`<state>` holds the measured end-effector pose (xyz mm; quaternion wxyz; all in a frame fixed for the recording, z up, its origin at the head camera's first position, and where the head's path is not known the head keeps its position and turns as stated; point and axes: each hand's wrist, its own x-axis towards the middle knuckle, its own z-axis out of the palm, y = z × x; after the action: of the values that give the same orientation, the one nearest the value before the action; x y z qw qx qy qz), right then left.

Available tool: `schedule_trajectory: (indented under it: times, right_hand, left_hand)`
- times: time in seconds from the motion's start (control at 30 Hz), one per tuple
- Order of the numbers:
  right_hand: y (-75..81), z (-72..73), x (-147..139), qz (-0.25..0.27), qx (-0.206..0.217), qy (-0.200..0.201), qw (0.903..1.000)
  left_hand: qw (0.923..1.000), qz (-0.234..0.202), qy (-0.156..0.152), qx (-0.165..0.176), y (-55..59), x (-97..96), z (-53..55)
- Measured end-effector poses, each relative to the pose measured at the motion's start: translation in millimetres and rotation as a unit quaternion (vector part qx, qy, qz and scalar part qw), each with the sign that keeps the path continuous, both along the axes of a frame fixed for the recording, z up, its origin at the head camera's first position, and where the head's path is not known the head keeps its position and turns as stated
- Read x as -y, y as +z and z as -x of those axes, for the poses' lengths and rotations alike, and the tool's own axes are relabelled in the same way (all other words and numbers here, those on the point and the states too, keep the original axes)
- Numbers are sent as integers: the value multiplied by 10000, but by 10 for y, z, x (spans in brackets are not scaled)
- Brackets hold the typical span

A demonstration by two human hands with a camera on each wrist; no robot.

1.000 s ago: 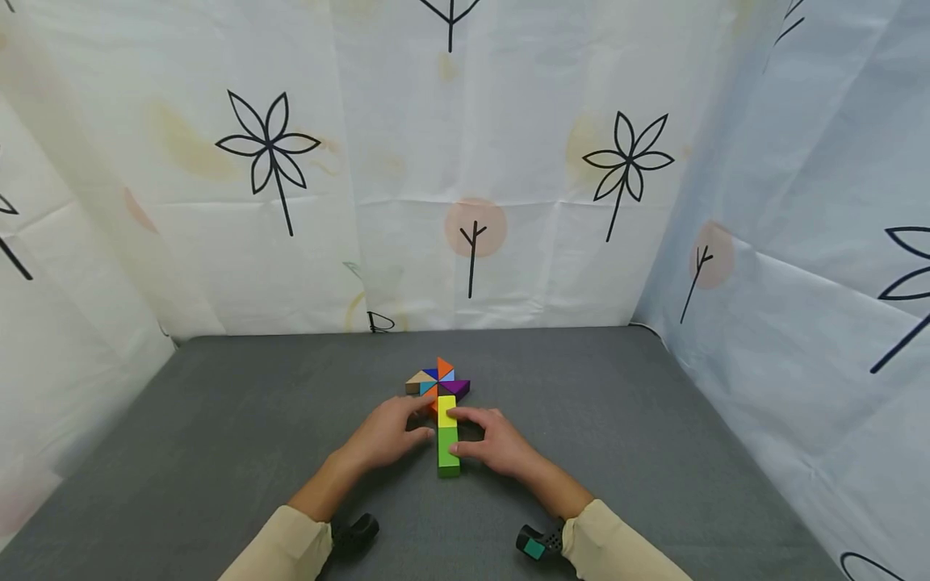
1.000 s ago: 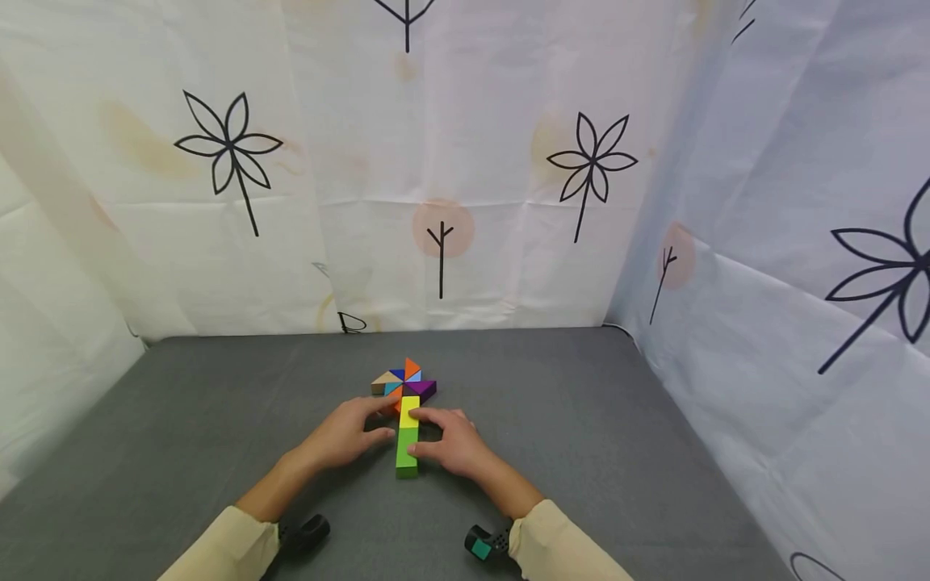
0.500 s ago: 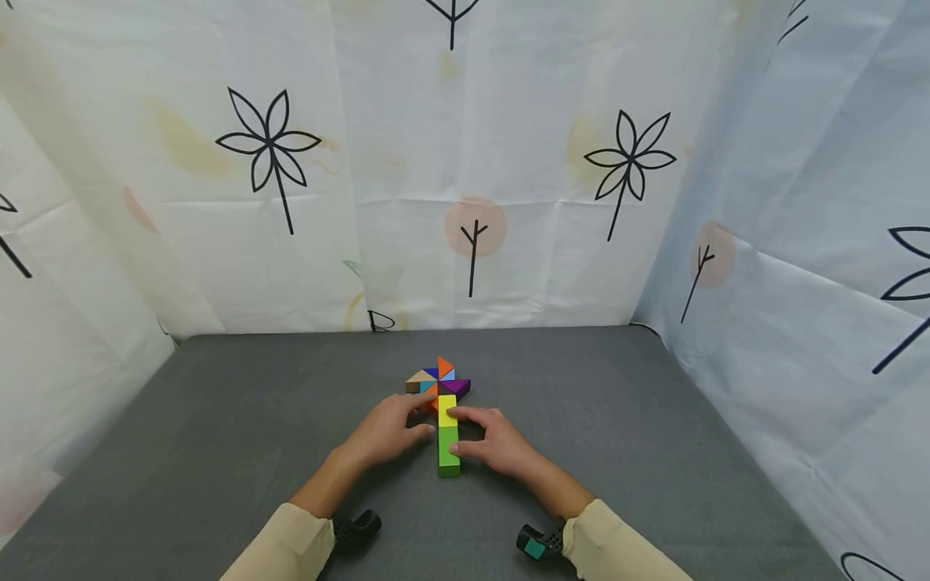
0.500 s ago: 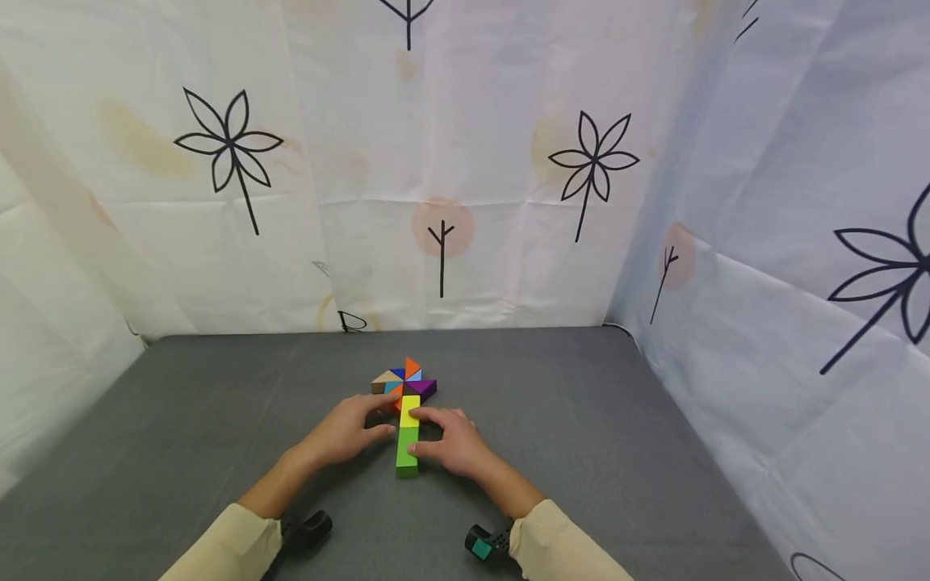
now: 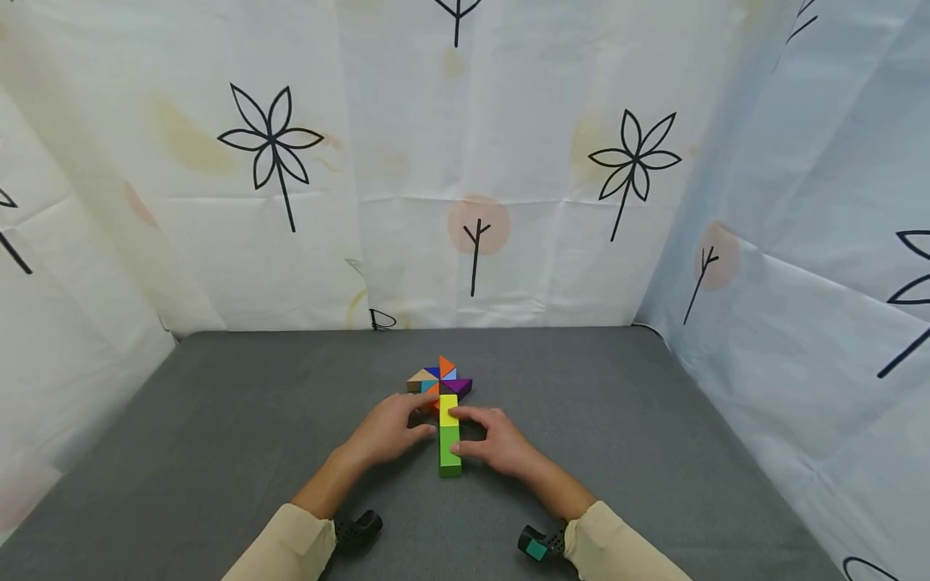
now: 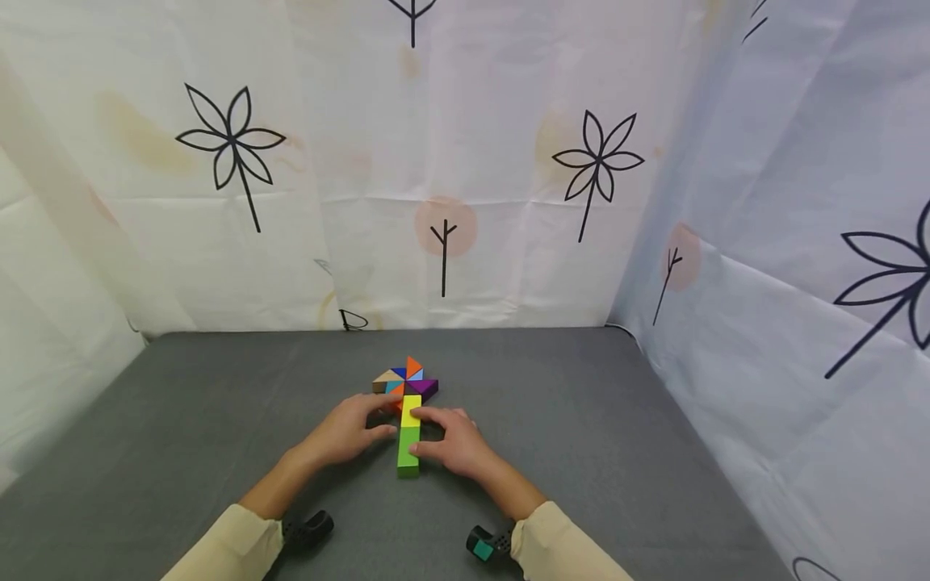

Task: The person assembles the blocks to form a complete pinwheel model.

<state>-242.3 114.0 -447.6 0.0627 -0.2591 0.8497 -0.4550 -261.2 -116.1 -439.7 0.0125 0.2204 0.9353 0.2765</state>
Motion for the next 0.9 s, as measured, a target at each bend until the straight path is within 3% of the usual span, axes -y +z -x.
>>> schedule_trajectory:
  times: [0.2, 0.6, 0.77, 0.9]
  right_hand:
    - [7, -13, -13, -29, 103, -14, 9999]
    - [27, -80, 30, 20, 81, 40, 10000]
    - [10, -94, 25, 137, 95, 107, 9998]
    - [36, -41, -15, 329, 275, 225, 9988]
  left_hand:
    - [9999, 17, 80, 115, 11, -17, -19]
    - [9999, 126, 87, 12, 24, 35, -95]
    - [10000, 25, 38, 53, 23, 46, -137]
    - [9997, -177, -40, 159, 87, 55, -126]
